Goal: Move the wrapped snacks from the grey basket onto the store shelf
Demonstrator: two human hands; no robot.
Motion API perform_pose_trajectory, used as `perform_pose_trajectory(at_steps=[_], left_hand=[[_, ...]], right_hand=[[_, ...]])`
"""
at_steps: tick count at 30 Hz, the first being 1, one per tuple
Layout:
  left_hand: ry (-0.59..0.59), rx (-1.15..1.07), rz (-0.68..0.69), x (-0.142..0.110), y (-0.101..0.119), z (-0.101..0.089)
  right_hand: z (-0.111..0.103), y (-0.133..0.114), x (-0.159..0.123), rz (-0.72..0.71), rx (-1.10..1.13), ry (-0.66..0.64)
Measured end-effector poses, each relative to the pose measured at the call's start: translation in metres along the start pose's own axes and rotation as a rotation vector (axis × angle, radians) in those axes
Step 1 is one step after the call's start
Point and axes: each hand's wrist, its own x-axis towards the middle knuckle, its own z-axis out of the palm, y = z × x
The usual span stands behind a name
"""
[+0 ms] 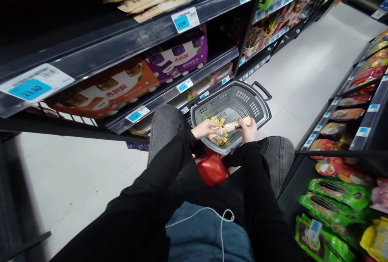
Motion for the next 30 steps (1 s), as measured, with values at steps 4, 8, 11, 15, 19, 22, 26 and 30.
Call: perform_pose_trajectory(at_steps=[4, 8, 11, 15, 19, 22, 26, 30], left_hand=[[-0.113, 0.031, -0.090, -0.003, 0.003, -0.003], [-0.044, -0.014, -0.036, -0.001, 0.004, -0.005], [0.261, -0.028, 0.102, 0.003, 0.005, -0.008], [0.624, 0.066, 0.238, 0.007, 0.005, -0.016], [0.802, 0.238, 0.331, -0.001, 0.008, -0.024], [0.796, 0.303, 0.460, -0.020, 0.024, -0.030], [0.981, 0.453, 0.751, -0.057, 0.080, -0.048], [1.277, 0.833, 0.865, -0.093, 0.166, -0.073]], right_hand=[[-0.009, -0.001, 0.007, 0.025, -0.061, 0.042], [-0.022, -0.006, 0.013, 0.033, -0.109, 0.048], [-0.030, -0.011, 0.014, 0.057, -0.218, -0.015], [-0.036, -0.009, 0.015, 0.136, -0.340, -0.147], [-0.034, 0.015, 0.018, 0.147, -0.442, -0.090], [-0.023, 0.042, 0.016, 0.090, -0.799, -0.126], [-0.002, 0.076, 0.010, 0.174, -1.285, -0.364], [0.004, 0.096, 0.007, 0.220, -1.458, -0.514]])
